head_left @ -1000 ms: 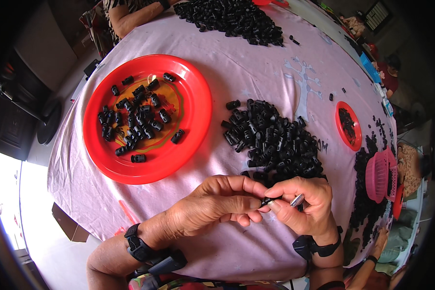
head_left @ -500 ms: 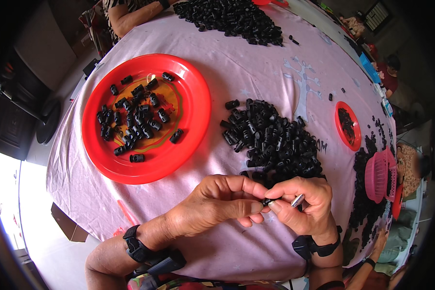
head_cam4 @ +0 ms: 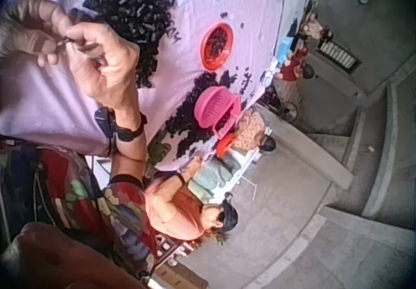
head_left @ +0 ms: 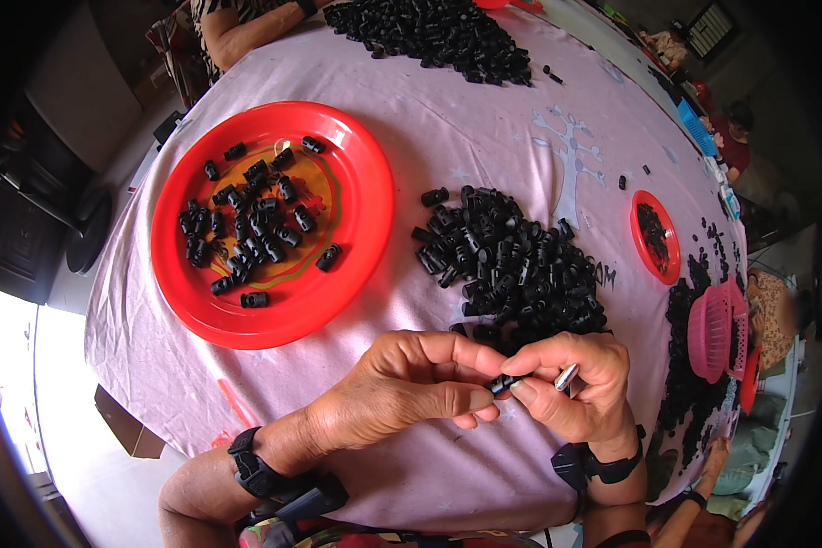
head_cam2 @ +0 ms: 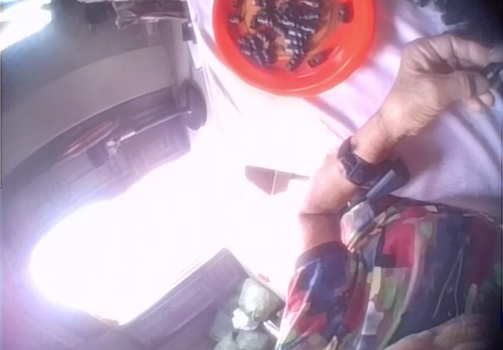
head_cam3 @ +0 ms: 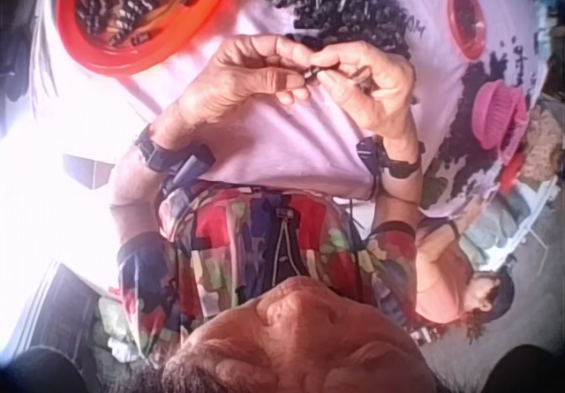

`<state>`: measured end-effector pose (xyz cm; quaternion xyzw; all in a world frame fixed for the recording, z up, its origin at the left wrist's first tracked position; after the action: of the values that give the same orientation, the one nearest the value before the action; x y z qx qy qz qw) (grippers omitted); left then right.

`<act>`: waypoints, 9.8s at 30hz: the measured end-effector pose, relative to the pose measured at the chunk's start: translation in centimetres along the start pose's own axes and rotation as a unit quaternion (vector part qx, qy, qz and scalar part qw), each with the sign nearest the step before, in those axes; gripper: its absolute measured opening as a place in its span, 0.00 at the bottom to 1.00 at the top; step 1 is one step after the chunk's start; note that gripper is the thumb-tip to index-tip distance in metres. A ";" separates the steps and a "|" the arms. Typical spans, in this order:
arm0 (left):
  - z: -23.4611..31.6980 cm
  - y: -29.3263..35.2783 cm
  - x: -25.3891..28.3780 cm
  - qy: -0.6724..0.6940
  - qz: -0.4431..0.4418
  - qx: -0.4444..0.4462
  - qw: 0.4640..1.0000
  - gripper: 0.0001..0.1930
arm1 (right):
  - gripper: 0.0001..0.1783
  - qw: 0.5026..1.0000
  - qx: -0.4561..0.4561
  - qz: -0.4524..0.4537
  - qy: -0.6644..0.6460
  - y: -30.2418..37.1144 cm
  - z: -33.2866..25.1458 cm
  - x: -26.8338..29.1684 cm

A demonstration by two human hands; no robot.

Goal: The recorder and others are seated around a table assembling small black plastic components by hand.

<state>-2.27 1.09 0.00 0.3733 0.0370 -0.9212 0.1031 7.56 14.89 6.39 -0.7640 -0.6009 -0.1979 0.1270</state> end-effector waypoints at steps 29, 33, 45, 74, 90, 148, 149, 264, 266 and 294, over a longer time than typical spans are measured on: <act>-0.1 0.1 0.3 -0.022 0.071 -0.104 0.992 0.14 | 0.11 0.999 -0.027 0.027 0.034 0.2 -0.1 0.1; 0.0 0.1 -0.1 -0.041 0.072 -0.124 0.989 0.13 | 0.11 0.998 -0.037 0.017 0.051 -0.2 0.1 -0.3; 0.9 0.5 -0.5 -0.283 0.057 -0.176 0.941 0.17 | 0.10 0.999 -0.041 -0.006 0.009 -0.2 0.7 -0.3; -0.5 0.4 0.2 -0.041 0.065 0.074 0.994 0.20 | 0.14 1.000 0.009 -0.012 0.027 -0.2 0.2 -0.6; -0.4 0.2 -0.2 -0.078 0.030 0.036 0.996 0.14 | 0.12 0.999 0.012 -0.018 0.045 -0.3 0.3 -0.7; 4.1 1.0 1.6 0.013 0.174 -0.212 0.962 0.12 | 0.11 0.996 -0.025 0.082 -0.010 0.1 0.5 1.6; 4.8 1.1 2.3 0.055 0.191 -0.249 0.948 0.13 | 0.10 0.996 -0.010 0.086 -0.009 0.2 0.3 1.7; 0.1 -1.1 -0.1 -0.065 0.021 -0.032 0.997 0.13 | 0.12 0.995 0.082 0.014 0.046 -0.4 0.6 1.2; 0.1 -1.2 0.0 -0.037 0.017 -0.016 0.999 0.13 | 0.11 0.996 0.080 0.008 0.039 -0.4 0.7 1.3; -1.5 -1.0 0.1 0.076 0.059 0.061 0.993 0.11 | 0.23 0.969 0.073 0.114 0.205 -0.1 -0.1 -0.6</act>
<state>-1.55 2.32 -1.11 0.4493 -0.0335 -0.8830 0.1314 7.29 14.37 6.21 -0.7590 -0.4842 -0.2898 0.3247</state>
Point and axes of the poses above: each hand's wrist, its own y-axis away from the middle knuckle, its own x-axis out of the back of the hand, z = x × y, the point moved 4 cm from there along -y, towards the middle knuckle, and after that the axes turned 12 degrees about -x, right-handed, at the moved point
